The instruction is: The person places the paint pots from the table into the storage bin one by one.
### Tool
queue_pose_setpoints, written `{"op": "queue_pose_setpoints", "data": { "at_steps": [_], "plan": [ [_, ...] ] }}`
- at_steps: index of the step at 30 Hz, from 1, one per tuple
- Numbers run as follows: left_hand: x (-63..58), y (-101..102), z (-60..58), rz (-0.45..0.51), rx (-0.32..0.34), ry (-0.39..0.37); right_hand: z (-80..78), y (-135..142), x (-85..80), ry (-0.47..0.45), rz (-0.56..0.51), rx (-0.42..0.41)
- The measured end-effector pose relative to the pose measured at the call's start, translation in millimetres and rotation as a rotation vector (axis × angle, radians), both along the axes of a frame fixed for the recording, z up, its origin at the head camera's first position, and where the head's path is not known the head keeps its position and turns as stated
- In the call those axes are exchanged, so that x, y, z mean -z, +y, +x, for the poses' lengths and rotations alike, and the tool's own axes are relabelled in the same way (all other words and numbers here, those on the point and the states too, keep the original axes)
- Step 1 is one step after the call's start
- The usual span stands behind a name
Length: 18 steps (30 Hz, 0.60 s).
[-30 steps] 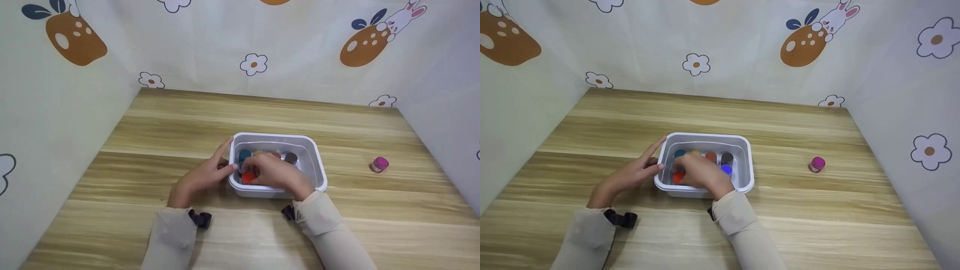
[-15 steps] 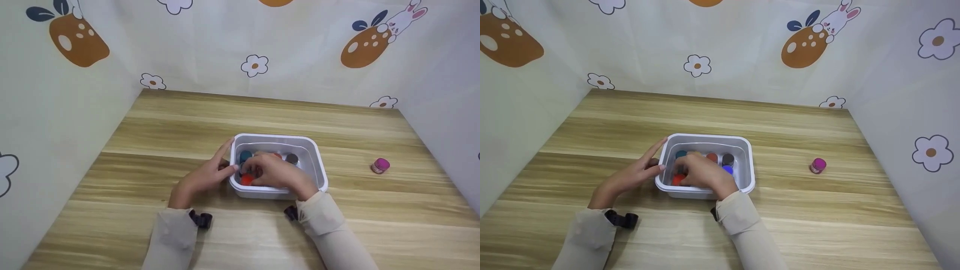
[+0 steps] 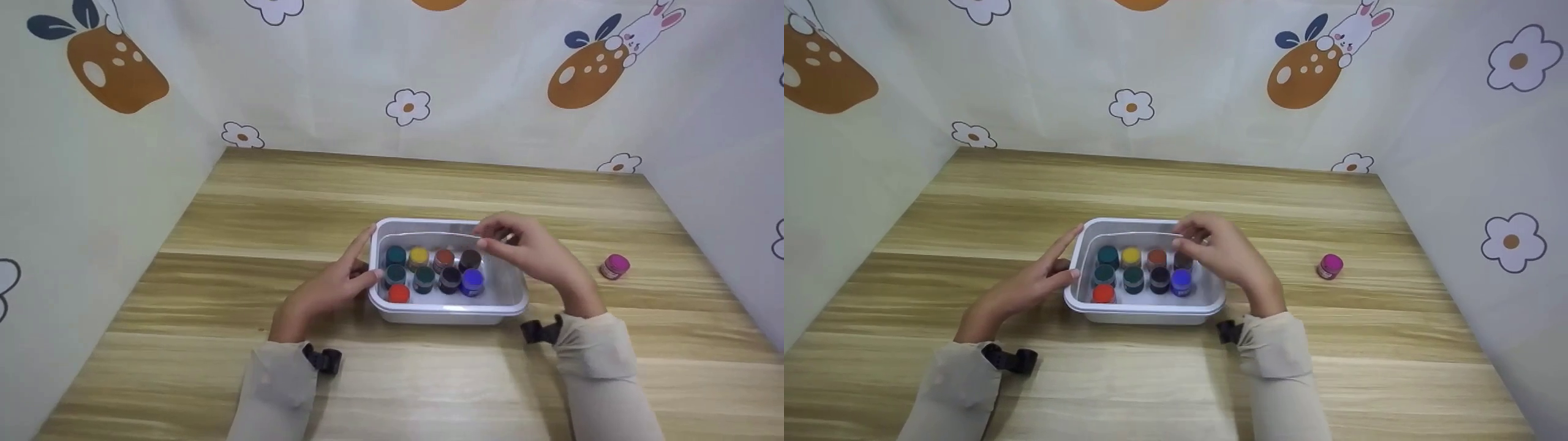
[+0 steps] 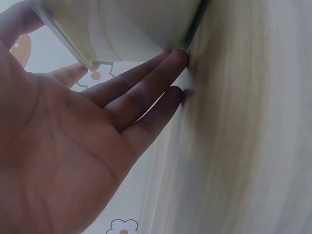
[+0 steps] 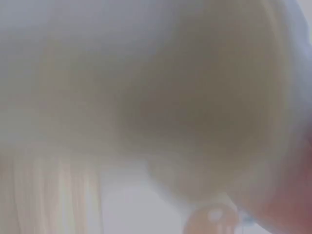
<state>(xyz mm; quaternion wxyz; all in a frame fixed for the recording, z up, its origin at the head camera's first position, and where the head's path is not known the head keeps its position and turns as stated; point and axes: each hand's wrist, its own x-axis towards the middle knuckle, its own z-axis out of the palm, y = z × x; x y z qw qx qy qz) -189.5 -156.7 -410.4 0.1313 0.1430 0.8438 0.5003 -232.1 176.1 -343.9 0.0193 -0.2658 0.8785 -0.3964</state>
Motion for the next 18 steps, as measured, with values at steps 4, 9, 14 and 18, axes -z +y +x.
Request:
{"op": "queue_pose_setpoints", "data": {
  "at_steps": [4,9,14,18],
  "plan": [
    [0.0,1.2,-0.9,0.003,0.01,-0.005,-0.1,48.0,5.1,0.054,-0.038,0.185],
    [-1.3,1.5,-1.3,0.0,0.01,-0.005,1.0,105.2,18.5,0.015,-0.096,0.414],
    [-0.3,0.1,-0.3,-0.008,-0.001,0.012,-0.4,143.5,34.2,-0.113,-0.204,0.595],
    [1.0,0.1,0.7,-0.012,0.005,0.043,-1.2,161.0,44.7,-0.136,-0.234,0.675]
  ]
}}
